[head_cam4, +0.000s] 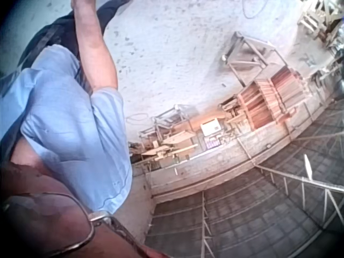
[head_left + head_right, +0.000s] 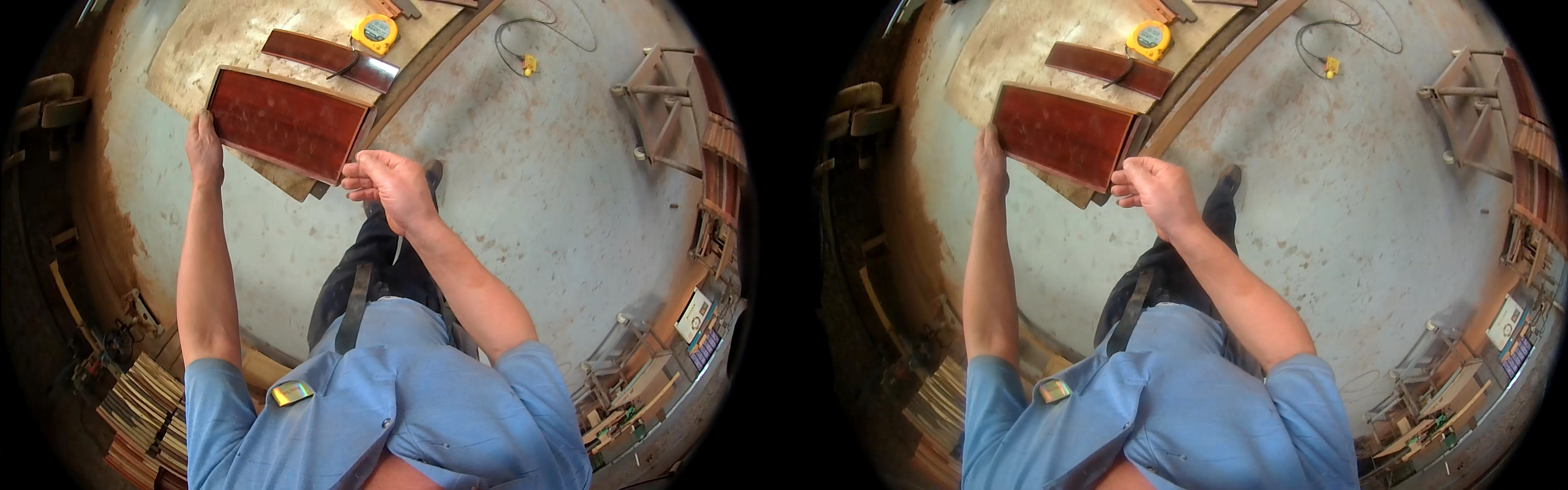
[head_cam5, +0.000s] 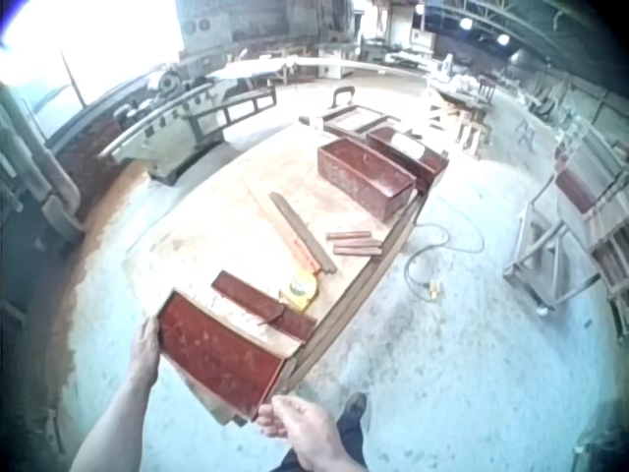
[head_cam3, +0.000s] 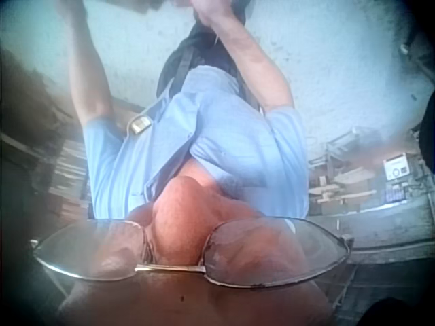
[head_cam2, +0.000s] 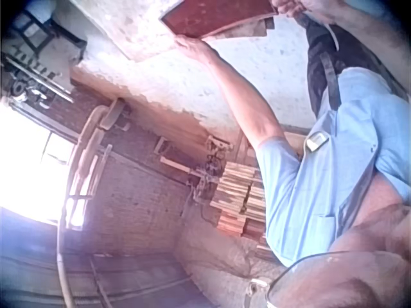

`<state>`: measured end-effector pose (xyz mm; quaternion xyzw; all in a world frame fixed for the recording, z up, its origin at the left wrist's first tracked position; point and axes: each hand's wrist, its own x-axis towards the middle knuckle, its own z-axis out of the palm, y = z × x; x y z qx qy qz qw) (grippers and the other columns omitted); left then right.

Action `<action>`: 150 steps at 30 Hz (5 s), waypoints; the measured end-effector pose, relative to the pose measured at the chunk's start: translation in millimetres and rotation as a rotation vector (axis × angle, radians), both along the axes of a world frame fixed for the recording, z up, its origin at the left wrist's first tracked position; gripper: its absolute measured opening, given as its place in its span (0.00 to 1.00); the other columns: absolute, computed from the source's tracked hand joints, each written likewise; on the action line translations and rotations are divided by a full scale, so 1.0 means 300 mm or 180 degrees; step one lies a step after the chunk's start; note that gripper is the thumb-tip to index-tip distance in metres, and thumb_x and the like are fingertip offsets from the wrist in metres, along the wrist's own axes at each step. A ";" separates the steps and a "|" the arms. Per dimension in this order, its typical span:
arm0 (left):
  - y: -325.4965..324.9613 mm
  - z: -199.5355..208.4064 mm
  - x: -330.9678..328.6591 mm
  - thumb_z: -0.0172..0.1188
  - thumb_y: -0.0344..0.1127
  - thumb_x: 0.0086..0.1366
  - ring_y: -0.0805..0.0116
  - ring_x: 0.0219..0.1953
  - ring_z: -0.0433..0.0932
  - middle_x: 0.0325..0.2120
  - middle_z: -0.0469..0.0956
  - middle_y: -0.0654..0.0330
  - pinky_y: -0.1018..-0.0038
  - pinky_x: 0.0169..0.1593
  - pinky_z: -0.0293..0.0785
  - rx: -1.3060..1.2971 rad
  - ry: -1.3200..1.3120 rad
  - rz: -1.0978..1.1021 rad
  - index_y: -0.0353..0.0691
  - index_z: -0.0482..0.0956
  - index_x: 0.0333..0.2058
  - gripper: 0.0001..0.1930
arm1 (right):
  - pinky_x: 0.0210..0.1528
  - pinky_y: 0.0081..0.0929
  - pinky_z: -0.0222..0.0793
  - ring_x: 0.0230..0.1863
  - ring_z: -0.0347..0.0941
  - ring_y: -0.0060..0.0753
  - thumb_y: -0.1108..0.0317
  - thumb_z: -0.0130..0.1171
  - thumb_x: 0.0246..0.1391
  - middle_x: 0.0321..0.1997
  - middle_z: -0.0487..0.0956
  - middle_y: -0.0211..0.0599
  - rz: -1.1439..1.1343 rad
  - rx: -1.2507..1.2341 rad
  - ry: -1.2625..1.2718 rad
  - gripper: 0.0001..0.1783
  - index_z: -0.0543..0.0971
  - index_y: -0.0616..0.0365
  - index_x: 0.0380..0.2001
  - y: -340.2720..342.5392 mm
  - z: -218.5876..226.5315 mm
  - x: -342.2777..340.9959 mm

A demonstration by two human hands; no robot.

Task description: The person assembles wooden boxes by fitting panels into carved frames. They move between worktables, use a sanding machine to smooth edges, and repeatedly test-fit components before placing them on the table.

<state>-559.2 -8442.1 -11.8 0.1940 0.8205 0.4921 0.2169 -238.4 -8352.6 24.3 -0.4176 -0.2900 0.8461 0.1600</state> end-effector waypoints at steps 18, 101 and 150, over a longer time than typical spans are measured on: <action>-0.006 -0.015 0.007 0.48 0.46 0.72 0.72 0.46 0.70 0.45 0.76 0.61 0.75 0.52 0.66 0.0187 0.0085 -0.0003 0.32 0.73 0.53 0.22 | 0.38 0.29 0.77 0.36 0.78 0.32 0.61 0.50 0.64 0.39 0.80 0.45 0.0071 0.0033 -0.0140 0.19 0.77 0.70 0.43 0.009 0.012 -0.012; -0.021 0.248 0.858 0.53 0.38 0.68 0.56 0.44 0.81 0.45 0.80 0.47 0.66 0.47 0.74 -0.0062 -0.1422 0.1755 0.35 0.71 0.55 0.19 | 0.60 0.32 0.65 0.58 0.72 0.47 0.66 0.49 0.62 0.55 0.77 0.48 0.4386 0.4453 0.0100 0.19 0.76 0.58 0.54 0.549 0.044 -0.969; 0.026 0.161 0.814 0.61 0.42 0.65 0.77 0.20 0.73 0.19 0.77 0.63 0.79 0.25 0.72 0.0883 -0.2358 0.3074 0.37 0.76 0.24 0.16 | 0.55 0.38 0.68 0.53 0.74 0.53 0.55 0.46 0.64 0.50 0.79 0.49 0.4003 0.5302 0.0065 0.20 0.76 0.48 0.53 0.516 -0.032 -0.958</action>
